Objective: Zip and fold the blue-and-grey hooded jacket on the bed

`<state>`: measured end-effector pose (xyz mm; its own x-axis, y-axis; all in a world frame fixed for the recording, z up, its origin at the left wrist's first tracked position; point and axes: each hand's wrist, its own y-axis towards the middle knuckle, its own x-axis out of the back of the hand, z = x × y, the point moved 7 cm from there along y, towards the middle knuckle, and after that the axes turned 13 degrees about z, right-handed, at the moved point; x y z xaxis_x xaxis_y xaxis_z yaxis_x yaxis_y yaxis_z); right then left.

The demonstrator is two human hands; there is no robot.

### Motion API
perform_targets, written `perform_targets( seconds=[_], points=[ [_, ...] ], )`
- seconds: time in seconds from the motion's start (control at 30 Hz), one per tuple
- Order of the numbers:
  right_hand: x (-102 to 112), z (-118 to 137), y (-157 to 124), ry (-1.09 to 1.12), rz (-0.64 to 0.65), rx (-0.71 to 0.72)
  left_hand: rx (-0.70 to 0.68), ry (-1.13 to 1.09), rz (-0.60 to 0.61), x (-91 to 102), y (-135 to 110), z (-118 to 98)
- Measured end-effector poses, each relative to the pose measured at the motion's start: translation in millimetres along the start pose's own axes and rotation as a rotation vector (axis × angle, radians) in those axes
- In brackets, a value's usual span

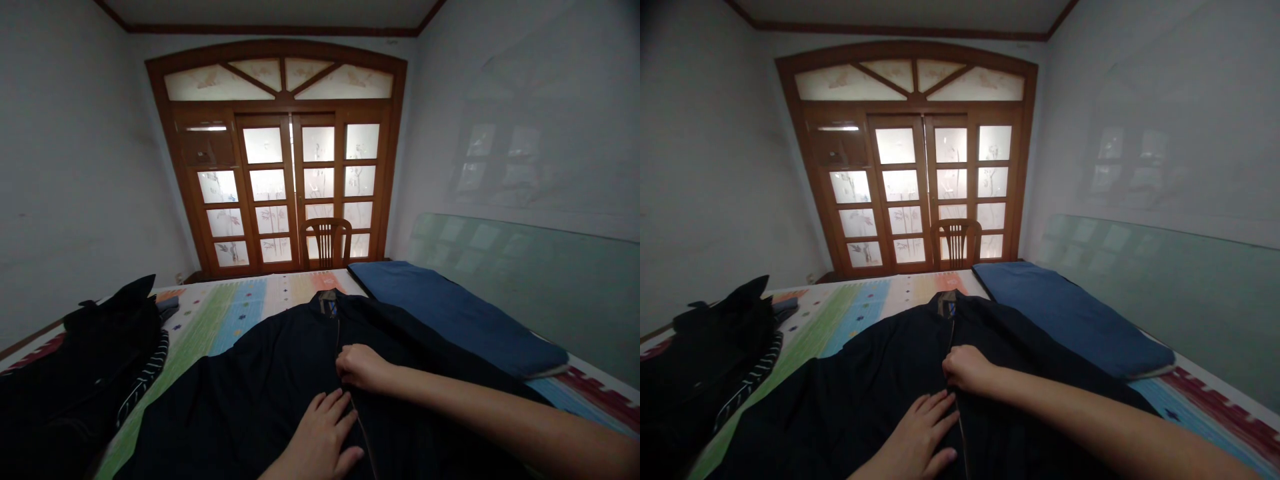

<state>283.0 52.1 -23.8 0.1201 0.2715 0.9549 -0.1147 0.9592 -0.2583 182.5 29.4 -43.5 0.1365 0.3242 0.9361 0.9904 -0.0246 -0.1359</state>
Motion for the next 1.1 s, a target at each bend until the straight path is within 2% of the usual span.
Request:
perform_targets(
  seconds=[0.2, 0.33, 0.6, 0.7, 0.9, 1.0, 1.1],
  points=[
    [13, -21, 1, -0.075, -0.138, -0.087, 0.031, -0.096, 0.069, 1.7, 2, 2],
    [24, -40, 9, -0.097, -0.212, -0.184, 0.029, -0.097, 0.069, 2.3, 2, 1],
    [61, -79, 21, -0.114, -0.36, -0.366, 0.002, -0.072, 0.043, -1.8, 4, 3],
    [66, -82, 29, -0.123, -0.362, -0.368, 0.006, -0.074, 0.05, -3.0, 6, 4],
    [61, -84, 36, -0.123, -0.311, -0.34, 0.028, -0.095, 0.044, -3.8, 5, 6],
    [57, -90, 20, -0.147, -0.281, -0.307, 0.041, -0.103, 0.032, -0.8, 4, 6],
    [47, -95, -10, -0.194, -0.253, -0.273, 0.056, -0.074, 0.04, 1.5, 4, 5]
  ],
)
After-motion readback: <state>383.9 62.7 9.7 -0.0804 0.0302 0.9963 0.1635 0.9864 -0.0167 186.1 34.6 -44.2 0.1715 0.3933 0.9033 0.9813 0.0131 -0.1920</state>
